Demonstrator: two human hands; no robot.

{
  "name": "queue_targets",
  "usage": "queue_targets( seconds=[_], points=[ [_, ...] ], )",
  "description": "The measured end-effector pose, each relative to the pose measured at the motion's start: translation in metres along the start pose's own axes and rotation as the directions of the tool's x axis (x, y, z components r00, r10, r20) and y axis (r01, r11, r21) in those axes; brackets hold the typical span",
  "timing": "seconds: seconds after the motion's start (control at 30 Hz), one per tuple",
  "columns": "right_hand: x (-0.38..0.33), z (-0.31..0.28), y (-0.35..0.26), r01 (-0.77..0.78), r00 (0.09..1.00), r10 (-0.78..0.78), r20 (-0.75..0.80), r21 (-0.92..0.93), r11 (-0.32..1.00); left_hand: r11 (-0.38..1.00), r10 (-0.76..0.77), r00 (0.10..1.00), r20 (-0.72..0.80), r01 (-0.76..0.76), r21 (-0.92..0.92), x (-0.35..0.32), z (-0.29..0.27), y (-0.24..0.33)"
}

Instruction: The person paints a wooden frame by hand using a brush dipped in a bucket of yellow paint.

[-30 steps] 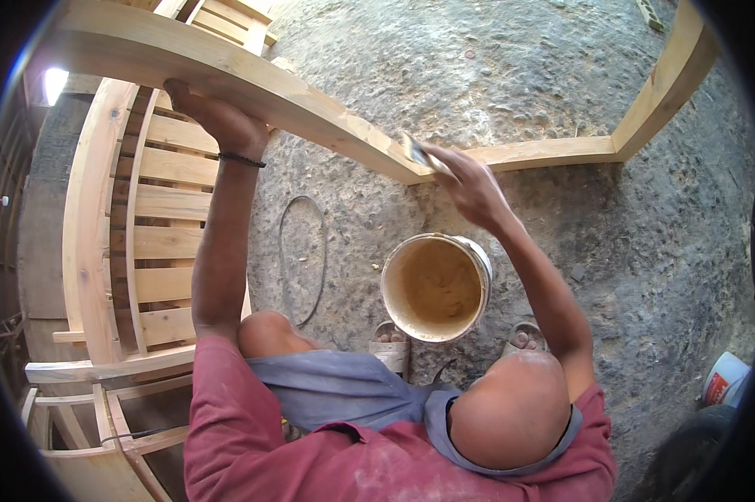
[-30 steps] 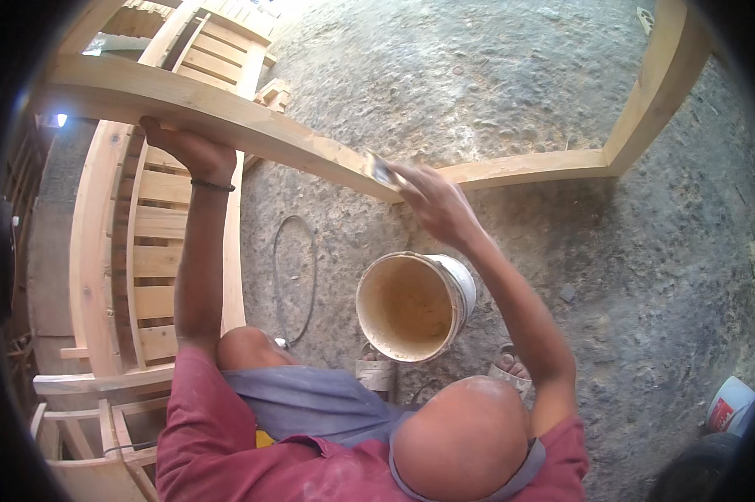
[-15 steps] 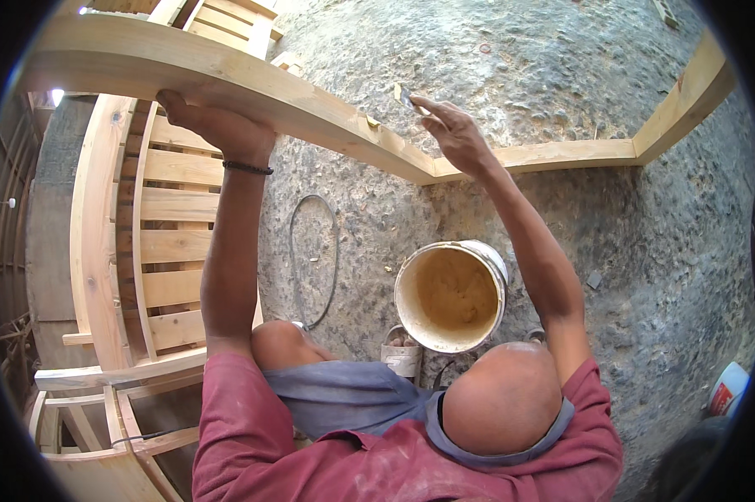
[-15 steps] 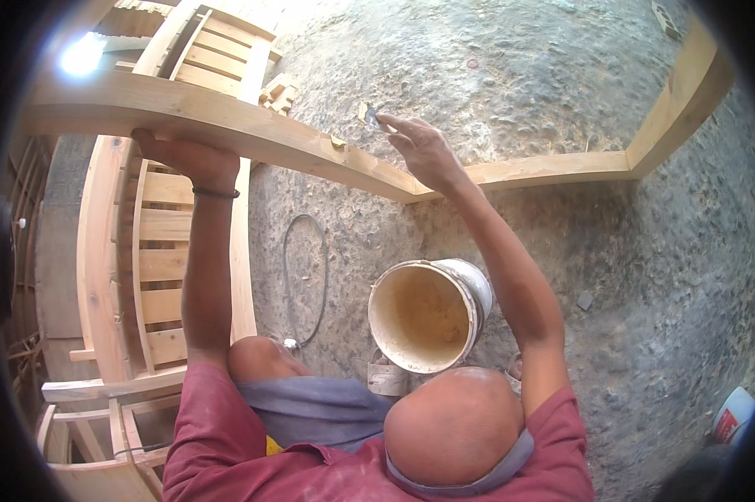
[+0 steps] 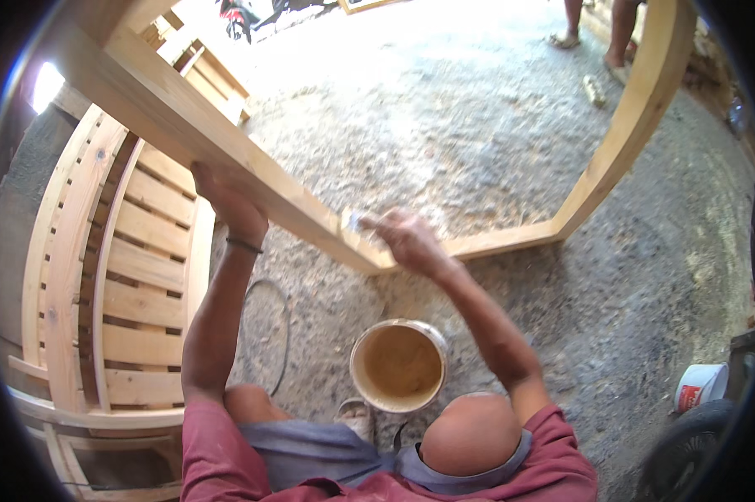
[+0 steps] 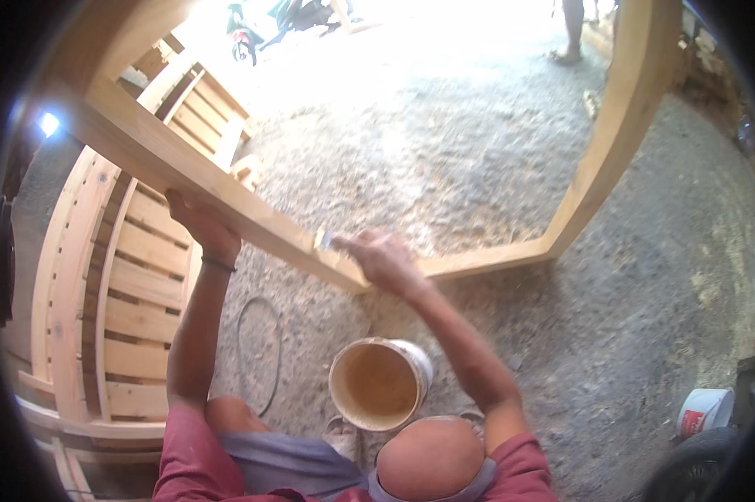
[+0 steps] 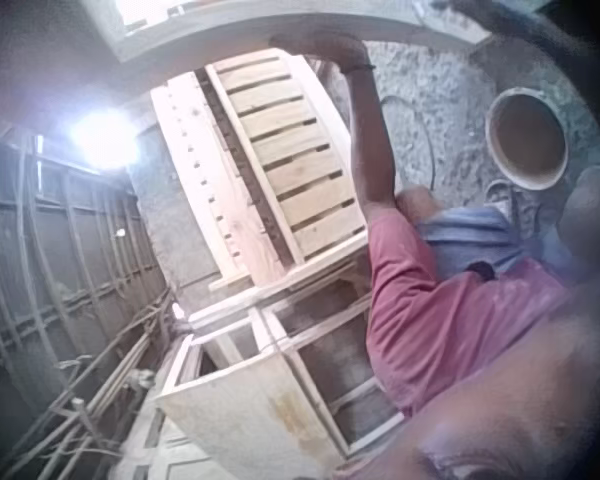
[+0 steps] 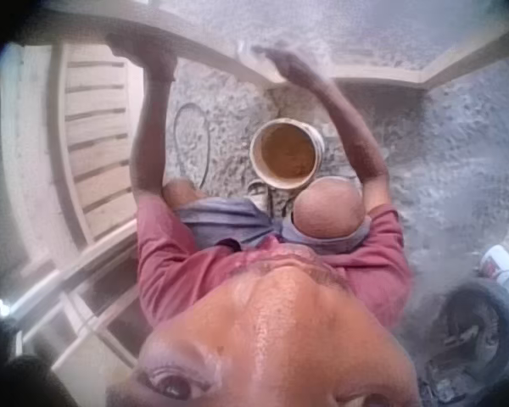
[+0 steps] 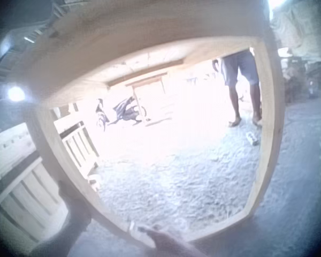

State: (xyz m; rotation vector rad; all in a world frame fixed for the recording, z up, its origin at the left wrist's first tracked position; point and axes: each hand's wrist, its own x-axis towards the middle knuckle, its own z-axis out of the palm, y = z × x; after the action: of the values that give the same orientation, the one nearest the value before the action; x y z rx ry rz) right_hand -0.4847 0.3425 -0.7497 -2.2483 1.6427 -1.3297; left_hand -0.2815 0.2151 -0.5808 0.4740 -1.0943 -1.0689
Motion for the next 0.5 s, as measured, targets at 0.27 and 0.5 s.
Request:
queue_targets(
  seconds=[0.27, 0.5],
  points=[
    [-0.078, -0.044, -0.033, -0.455, 0.870, 0.387, 0.306, 0.193, 0.869, 0.995, -0.098, 0.994, -0.046, 0.099, 0.022, -0.006, -0.010, -0.014],
    [-0.117, -0.037, -0.075, -0.364, 0.787, 0.361, 0.500, -0.096, 0.927, 0.976, -0.218, 0.973, -0.074, 0.216, -0.041, -0.008, -0.022, -0.037]
  ],
)
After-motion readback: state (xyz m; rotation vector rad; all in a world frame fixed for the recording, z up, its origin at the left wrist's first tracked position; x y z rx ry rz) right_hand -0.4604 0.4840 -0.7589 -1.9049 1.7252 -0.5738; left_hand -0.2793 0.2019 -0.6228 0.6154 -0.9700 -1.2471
